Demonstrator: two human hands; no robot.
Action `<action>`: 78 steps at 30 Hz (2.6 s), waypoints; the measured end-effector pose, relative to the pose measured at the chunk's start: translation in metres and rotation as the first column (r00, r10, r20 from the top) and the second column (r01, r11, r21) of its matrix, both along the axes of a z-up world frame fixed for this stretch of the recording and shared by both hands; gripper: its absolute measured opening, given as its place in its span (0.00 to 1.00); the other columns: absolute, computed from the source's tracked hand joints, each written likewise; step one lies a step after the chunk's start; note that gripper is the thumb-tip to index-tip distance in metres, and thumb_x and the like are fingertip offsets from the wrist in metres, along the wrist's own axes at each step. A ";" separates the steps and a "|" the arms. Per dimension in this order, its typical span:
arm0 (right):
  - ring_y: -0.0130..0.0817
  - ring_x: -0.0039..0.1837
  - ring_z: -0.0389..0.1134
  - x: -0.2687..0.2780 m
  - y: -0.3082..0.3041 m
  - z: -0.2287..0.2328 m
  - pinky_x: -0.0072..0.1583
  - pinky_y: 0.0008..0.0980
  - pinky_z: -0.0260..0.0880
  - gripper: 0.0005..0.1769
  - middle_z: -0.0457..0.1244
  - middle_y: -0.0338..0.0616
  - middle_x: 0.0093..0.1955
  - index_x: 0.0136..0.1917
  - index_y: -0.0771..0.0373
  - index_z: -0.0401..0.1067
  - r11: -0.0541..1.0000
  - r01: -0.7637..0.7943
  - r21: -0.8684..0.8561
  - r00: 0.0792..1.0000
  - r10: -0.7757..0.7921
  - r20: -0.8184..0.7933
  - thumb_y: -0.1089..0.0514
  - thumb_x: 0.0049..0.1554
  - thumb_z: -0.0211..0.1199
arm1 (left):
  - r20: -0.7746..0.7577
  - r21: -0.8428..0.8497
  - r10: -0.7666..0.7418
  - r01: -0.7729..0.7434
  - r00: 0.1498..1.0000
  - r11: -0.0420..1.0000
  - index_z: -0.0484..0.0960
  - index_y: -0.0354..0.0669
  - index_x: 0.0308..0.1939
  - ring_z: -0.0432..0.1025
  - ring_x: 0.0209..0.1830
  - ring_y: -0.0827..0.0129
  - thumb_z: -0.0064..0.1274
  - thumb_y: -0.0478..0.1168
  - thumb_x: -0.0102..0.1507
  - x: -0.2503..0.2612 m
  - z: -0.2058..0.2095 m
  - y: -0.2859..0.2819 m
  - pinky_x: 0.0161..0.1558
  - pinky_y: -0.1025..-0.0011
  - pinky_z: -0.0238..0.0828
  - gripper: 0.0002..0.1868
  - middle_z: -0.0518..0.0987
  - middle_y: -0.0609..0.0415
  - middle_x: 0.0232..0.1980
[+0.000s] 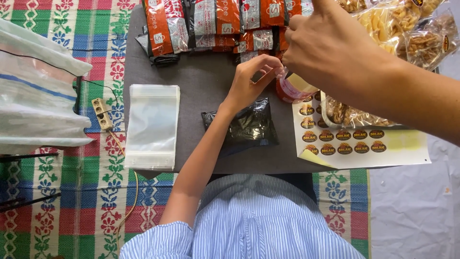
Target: The person seals a black plastic pouch using tape and scissors.
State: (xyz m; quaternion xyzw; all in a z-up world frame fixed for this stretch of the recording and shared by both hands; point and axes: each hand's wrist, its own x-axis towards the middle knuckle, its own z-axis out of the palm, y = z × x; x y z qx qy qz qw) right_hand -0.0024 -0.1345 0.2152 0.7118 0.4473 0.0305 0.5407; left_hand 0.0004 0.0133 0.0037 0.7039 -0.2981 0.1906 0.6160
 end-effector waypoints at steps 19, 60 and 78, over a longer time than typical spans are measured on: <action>0.22 0.40 0.57 -0.001 0.001 0.000 0.64 0.36 0.50 0.15 0.59 0.22 0.34 0.35 0.37 0.72 1.000 0.002 0.009 1.000 -0.002 -0.008 0.57 0.61 0.61 | -0.038 -0.050 -0.034 0.032 0.999 0.998 0.77 0.46 0.47 0.81 0.39 0.70 0.50 0.39 0.72 0.001 0.004 -0.001 0.41 0.73 0.80 0.03 0.83 0.56 0.42; 0.40 0.54 0.68 -0.103 -0.121 -0.154 0.55 0.36 0.71 0.35 0.64 0.52 0.54 0.72 0.61 0.73 -0.245 0.622 0.743 0.783 0.175 -0.597 0.70 0.50 0.66 | -0.195 -0.370 -0.090 0.011 0.977 0.929 0.74 0.48 0.45 0.81 0.37 0.67 0.58 0.39 0.68 0.008 0.011 0.025 0.49 0.71 0.83 0.08 0.77 0.53 0.39; 0.29 0.50 0.68 -0.117 -0.117 -0.173 0.49 0.26 0.72 0.27 0.69 0.43 0.48 0.65 0.61 0.75 -0.518 0.836 0.178 0.396 0.347 -0.850 0.69 0.52 0.71 | -0.559 -0.014 -0.324 0.382 0.763 0.924 0.76 0.48 0.43 0.80 0.32 0.74 0.62 0.37 0.63 -0.010 0.034 0.023 0.40 0.78 0.79 0.09 0.83 0.53 0.38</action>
